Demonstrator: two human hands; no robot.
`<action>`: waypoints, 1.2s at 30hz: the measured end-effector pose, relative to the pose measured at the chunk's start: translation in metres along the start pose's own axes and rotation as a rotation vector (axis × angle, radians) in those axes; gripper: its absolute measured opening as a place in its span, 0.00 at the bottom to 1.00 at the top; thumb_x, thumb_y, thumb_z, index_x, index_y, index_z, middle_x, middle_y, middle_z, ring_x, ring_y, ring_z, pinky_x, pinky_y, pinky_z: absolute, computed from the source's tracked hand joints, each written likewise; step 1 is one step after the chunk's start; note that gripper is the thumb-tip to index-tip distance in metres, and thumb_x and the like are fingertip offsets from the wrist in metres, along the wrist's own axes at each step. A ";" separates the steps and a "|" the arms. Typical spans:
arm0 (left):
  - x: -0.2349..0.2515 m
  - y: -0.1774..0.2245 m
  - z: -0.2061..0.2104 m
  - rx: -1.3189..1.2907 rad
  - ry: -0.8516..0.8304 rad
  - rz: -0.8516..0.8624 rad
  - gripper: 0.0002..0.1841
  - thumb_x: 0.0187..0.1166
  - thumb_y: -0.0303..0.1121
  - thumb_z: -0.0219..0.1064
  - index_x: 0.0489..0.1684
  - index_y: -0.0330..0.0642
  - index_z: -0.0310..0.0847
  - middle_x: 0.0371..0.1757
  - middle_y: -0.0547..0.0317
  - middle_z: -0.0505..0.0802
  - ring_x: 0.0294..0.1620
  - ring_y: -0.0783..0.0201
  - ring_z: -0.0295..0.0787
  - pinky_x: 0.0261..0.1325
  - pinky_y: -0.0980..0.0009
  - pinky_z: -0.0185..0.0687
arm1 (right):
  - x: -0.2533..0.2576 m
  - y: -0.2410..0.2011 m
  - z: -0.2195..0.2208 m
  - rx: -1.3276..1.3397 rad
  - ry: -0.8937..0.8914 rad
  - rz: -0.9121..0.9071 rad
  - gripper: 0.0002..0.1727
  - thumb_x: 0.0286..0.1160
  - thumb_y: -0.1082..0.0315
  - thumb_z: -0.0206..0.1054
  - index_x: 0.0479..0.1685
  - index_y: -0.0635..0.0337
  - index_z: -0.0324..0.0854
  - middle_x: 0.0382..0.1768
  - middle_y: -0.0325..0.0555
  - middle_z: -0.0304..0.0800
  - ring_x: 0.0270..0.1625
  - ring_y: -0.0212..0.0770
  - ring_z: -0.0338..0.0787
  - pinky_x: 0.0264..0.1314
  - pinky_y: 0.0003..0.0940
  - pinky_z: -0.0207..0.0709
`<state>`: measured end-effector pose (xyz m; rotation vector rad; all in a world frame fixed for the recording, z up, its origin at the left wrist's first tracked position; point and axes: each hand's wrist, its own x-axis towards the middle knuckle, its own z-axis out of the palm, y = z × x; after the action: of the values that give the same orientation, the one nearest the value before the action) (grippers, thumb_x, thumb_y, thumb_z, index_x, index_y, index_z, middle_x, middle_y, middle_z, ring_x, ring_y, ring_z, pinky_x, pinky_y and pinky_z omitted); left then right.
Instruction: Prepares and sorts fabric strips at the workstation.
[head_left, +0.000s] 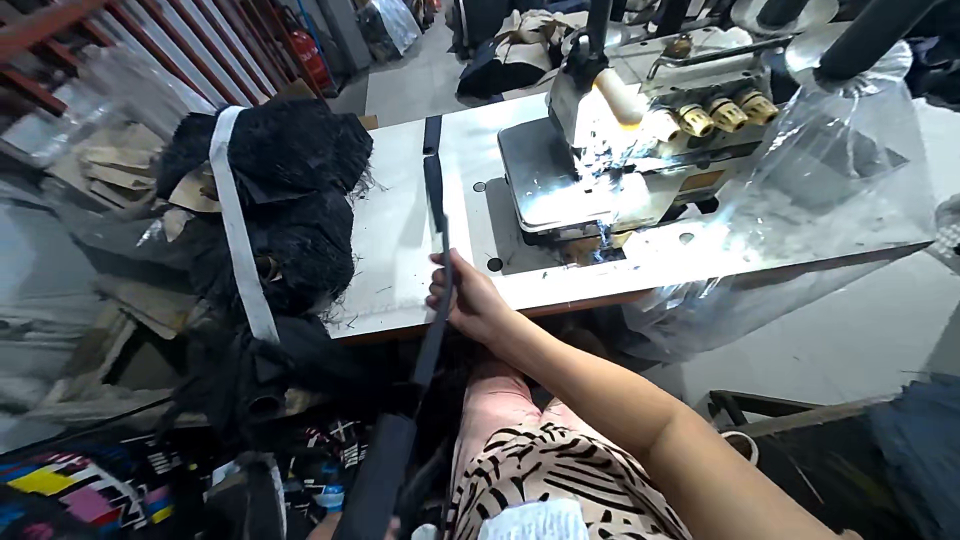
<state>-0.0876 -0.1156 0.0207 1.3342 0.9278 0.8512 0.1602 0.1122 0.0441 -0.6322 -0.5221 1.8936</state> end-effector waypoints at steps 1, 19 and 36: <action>0.002 -0.006 -0.001 0.077 0.117 -0.017 0.18 0.86 0.55 0.60 0.59 0.60 0.90 0.49 0.76 0.96 0.53 0.78 0.92 0.67 0.69 0.86 | -0.002 0.002 0.002 -0.093 0.014 -0.107 0.21 0.95 0.47 0.37 0.50 0.46 0.72 0.19 0.28 0.69 0.18 0.25 0.71 0.22 0.21 0.71; 0.039 -0.021 0.001 0.799 0.148 -0.381 0.13 0.85 0.27 0.60 0.58 0.34 0.89 0.52 0.43 0.94 0.54 0.49 0.92 0.65 0.46 0.83 | 0.001 0.006 0.000 -0.134 -0.176 0.112 0.33 0.94 0.42 0.32 0.65 0.58 0.74 0.37 0.39 0.89 0.37 0.33 0.90 0.49 0.30 0.86; 0.028 -0.001 -0.009 0.116 -0.093 0.127 0.15 0.90 0.46 0.58 0.43 0.57 0.92 0.39 0.82 0.95 0.41 0.89 0.88 0.50 0.86 0.83 | -0.024 0.012 -0.014 -0.191 -0.434 0.086 0.36 0.90 0.39 0.42 0.80 0.61 0.65 0.56 0.44 0.92 0.57 0.37 0.92 0.65 0.36 0.83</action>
<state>-0.0848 -0.0867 0.0178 1.5332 0.8373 0.8348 0.1687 0.0862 0.0311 -0.3653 -0.9759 2.0879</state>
